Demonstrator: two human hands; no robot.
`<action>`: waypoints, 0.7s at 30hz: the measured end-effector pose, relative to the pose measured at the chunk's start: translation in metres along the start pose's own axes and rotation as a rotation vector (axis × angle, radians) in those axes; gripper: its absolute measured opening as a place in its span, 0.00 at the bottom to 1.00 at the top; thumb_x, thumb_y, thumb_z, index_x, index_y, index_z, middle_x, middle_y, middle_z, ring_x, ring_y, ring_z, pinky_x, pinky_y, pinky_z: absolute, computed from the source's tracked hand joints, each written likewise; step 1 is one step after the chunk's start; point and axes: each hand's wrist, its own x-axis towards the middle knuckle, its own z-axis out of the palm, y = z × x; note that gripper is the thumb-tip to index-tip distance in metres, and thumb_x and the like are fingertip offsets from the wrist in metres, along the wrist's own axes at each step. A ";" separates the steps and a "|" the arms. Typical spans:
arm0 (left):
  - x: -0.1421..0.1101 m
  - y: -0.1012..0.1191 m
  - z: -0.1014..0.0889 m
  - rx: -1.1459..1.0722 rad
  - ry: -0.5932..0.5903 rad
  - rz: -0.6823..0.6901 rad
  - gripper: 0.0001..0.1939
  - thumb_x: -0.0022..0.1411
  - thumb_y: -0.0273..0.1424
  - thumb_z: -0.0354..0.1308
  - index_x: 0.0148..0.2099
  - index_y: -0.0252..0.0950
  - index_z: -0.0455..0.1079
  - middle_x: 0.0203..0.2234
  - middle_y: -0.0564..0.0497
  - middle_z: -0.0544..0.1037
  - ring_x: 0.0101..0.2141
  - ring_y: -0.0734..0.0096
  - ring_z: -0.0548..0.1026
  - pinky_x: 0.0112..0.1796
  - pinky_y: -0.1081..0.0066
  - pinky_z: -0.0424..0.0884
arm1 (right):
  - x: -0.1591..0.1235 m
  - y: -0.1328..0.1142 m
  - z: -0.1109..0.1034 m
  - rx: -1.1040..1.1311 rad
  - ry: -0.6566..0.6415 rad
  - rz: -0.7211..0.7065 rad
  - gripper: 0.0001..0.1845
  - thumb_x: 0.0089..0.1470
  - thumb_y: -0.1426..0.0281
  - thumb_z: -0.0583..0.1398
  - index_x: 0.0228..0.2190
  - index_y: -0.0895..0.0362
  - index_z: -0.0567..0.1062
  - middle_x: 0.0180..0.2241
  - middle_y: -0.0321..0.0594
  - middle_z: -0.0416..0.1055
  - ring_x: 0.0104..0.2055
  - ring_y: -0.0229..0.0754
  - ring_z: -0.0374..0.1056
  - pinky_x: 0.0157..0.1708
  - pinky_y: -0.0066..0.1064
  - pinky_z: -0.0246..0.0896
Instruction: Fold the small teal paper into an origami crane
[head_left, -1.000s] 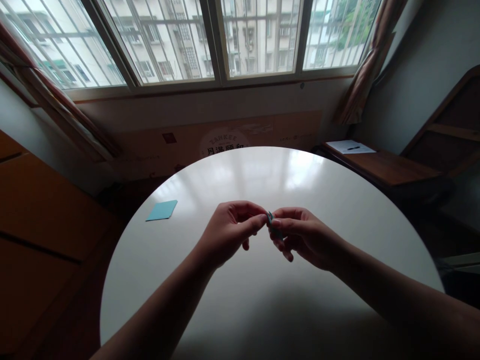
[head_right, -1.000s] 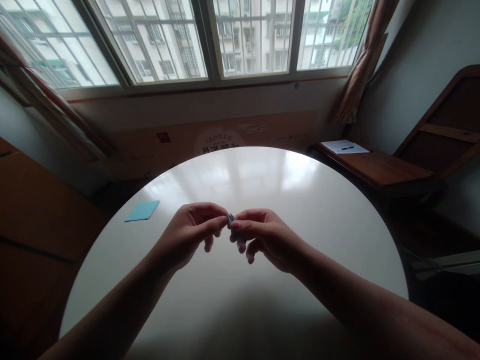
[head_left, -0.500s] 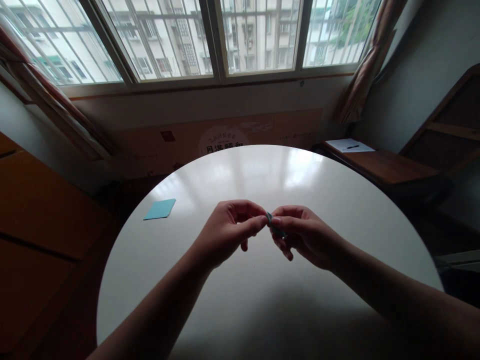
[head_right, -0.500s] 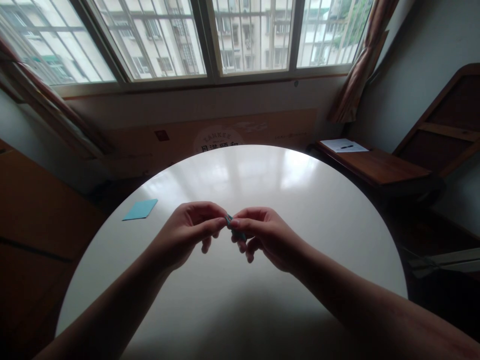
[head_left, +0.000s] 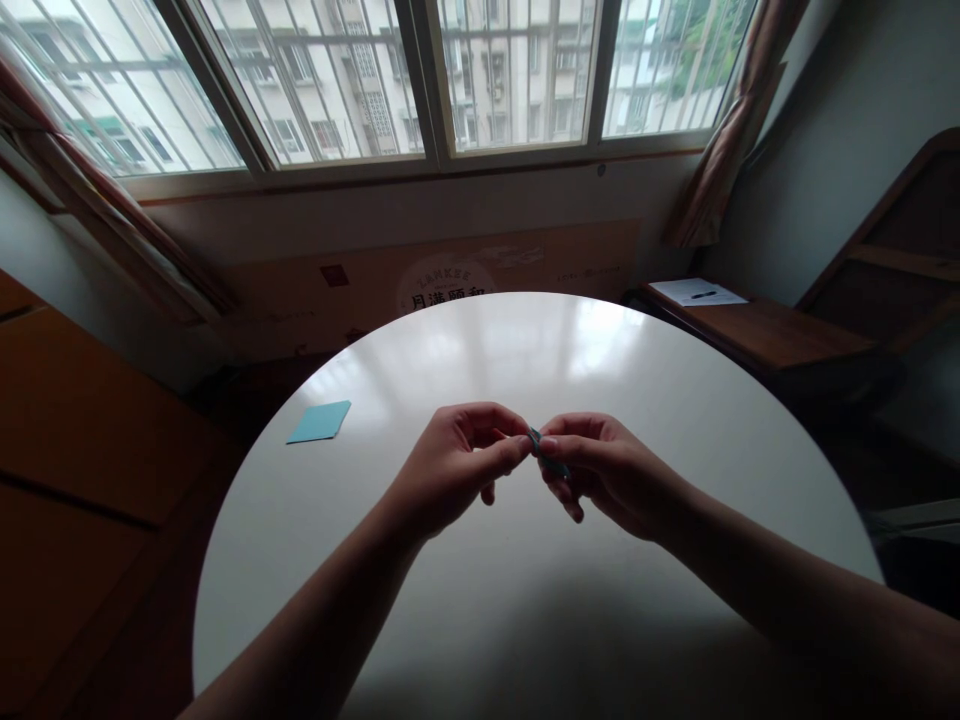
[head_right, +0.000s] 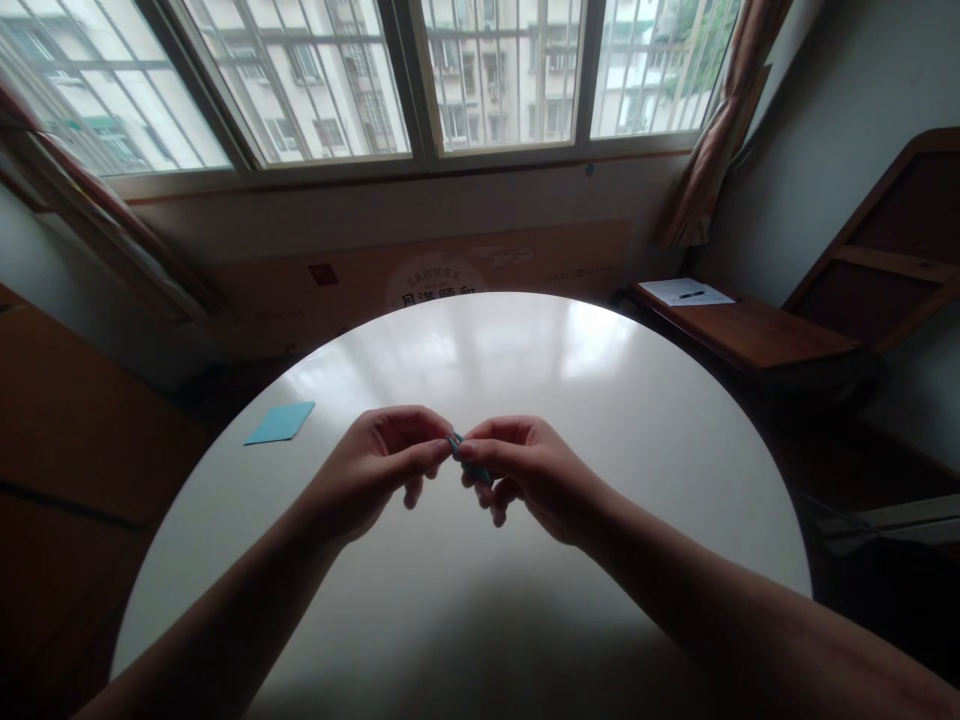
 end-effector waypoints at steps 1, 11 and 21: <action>0.000 0.000 0.000 -0.010 0.001 -0.004 0.09 0.55 0.32 0.67 0.34 0.31 0.76 0.21 0.52 0.71 0.21 0.76 0.67 0.15 0.82 0.65 | 0.000 0.000 0.000 0.000 -0.001 0.002 0.14 0.50 0.62 0.71 0.27 0.61 0.78 0.23 0.37 0.67 0.21 0.34 0.63 0.15 0.22 0.61; 0.001 -0.001 0.002 -0.210 0.005 -0.178 0.07 0.46 0.29 0.67 0.26 0.33 0.71 0.19 0.53 0.69 0.21 0.76 0.66 0.15 0.83 0.62 | -0.003 0.003 -0.001 -0.088 -0.019 -0.012 0.13 0.52 0.63 0.70 0.30 0.61 0.78 0.24 0.38 0.70 0.20 0.34 0.65 0.15 0.21 0.62; 0.002 -0.002 0.003 -0.123 0.122 -0.046 0.06 0.55 0.31 0.63 0.31 0.34 0.72 0.24 0.52 0.72 0.22 0.76 0.66 0.14 0.83 0.61 | -0.003 0.002 0.001 -0.221 0.063 -0.139 0.11 0.52 0.65 0.69 0.30 0.61 0.78 0.24 0.38 0.71 0.21 0.34 0.66 0.16 0.21 0.62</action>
